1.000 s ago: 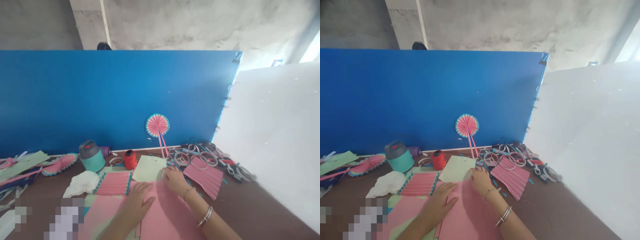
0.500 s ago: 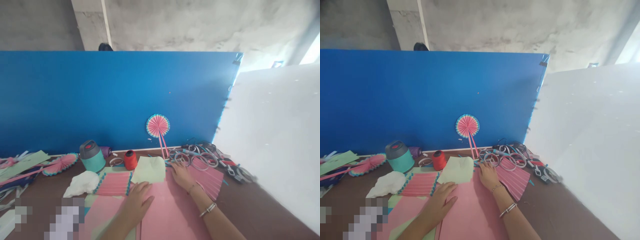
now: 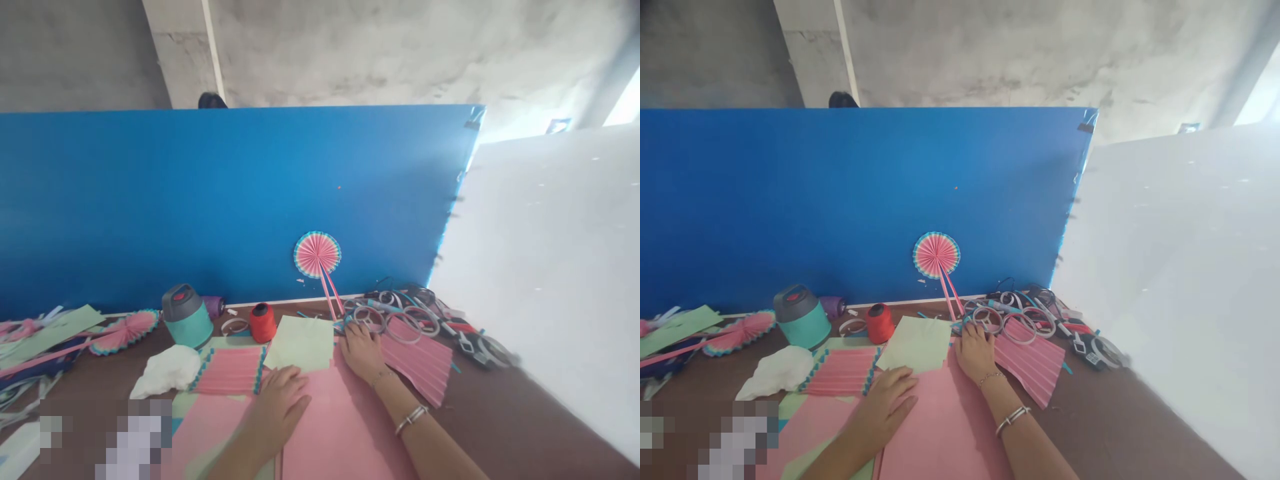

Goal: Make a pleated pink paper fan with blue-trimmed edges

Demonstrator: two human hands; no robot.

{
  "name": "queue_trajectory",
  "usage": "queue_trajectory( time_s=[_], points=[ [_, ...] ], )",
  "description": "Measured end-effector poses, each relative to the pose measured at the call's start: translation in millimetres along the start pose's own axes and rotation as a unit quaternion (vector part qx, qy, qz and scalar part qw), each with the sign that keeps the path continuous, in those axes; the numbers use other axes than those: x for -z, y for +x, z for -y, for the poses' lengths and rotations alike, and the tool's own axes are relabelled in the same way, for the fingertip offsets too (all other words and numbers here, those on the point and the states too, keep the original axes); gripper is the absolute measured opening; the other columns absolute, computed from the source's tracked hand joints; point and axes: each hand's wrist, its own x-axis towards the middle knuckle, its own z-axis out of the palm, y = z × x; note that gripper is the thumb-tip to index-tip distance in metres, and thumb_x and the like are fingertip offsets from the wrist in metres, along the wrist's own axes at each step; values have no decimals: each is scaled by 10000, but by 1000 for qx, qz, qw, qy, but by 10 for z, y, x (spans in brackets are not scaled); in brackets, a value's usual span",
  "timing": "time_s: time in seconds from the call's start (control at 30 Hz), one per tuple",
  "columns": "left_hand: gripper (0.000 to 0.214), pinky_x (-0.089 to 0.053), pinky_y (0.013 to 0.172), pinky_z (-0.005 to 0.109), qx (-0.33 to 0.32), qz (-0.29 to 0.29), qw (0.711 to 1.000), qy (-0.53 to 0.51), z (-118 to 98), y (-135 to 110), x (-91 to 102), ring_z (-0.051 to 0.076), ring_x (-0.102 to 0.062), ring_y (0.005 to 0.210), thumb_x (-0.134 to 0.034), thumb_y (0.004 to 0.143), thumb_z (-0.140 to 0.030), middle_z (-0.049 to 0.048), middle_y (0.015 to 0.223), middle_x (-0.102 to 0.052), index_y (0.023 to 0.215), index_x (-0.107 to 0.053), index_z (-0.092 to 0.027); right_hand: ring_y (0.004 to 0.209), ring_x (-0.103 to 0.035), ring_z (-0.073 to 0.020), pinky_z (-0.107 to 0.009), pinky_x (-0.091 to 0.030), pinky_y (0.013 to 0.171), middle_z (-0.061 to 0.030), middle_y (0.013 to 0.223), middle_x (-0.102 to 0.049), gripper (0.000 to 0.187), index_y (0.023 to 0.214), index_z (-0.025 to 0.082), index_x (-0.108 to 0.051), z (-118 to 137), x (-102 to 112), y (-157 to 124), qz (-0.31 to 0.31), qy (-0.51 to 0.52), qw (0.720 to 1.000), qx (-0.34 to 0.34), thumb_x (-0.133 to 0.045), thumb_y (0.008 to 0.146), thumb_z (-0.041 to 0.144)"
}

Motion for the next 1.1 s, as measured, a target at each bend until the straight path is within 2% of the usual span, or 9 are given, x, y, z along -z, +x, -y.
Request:
queue_trajectory(
  time_s=[0.13,0.27,0.4,0.57,0.8,0.97,1.1],
  points=[
    [344,-367,1013,440,1,-2,1000,7,39,-1,-39,253,-480,1156,-430,871,-388,96,1200,-588,1081,-645,-221,1212,-376,-248,-442,-284,961,-74,1323,-475,435,1219,216,-525,-47,30,62,-21,65,997,-22,-316,839,198],
    [333,-361,1019,474,7,-12,1000,21,96,-3,-89,266,-460,1184,-435,869,-401,83,1202,-592,1062,-654,-241,1177,-428,-211,-353,-315,967,-78,1277,-513,490,1229,185,-531,-146,40,131,-32,133,990,-18,-313,792,136],
    [354,-365,1022,469,7,-17,999,27,111,-2,-104,256,-489,1163,-440,869,-394,84,1204,-596,1130,-617,-234,1186,-402,-249,-394,-321,944,-81,1263,-530,477,1283,206,-474,-153,42,85,-24,80,996,-24,-317,834,173],
    [356,-361,1026,468,13,-1,1000,26,41,2,-56,251,-501,1155,-447,866,-373,85,1207,-595,1151,-604,-230,1238,-329,-276,-450,-282,953,-65,1351,-462,485,1335,242,-413,-51,18,-19,0,-13,1000,18,-340,856,241],
    [352,-354,1037,442,11,-10,1000,16,55,-3,-44,233,-512,1142,-414,884,-382,78,1195,-599,1134,-613,-235,1268,-292,-293,-483,-264,953,-62,1446,-337,485,1340,237,-416,-42,-56,24,15,-29,999,15,-298,892,379],
    [346,-364,1026,440,2,-16,1000,12,52,-1,-36,229,-524,1123,-407,887,-384,81,1178,-606,1107,-627,-232,1222,-341,-290,-478,-262,946,-99,1342,-477,459,1269,192,-497,-34,-35,34,3,-19,999,36,-284,897,357],
    [341,-373,1019,445,12,-12,1000,13,24,-1,-20,231,-529,1118,-409,886,-382,79,1177,-605,1093,-634,-230,1198,-358,-276,-457,-294,914,-81,1258,-540,398,1137,210,-583,-40,4,21,-12,4,999,37,-293,890,324]
  ],
)
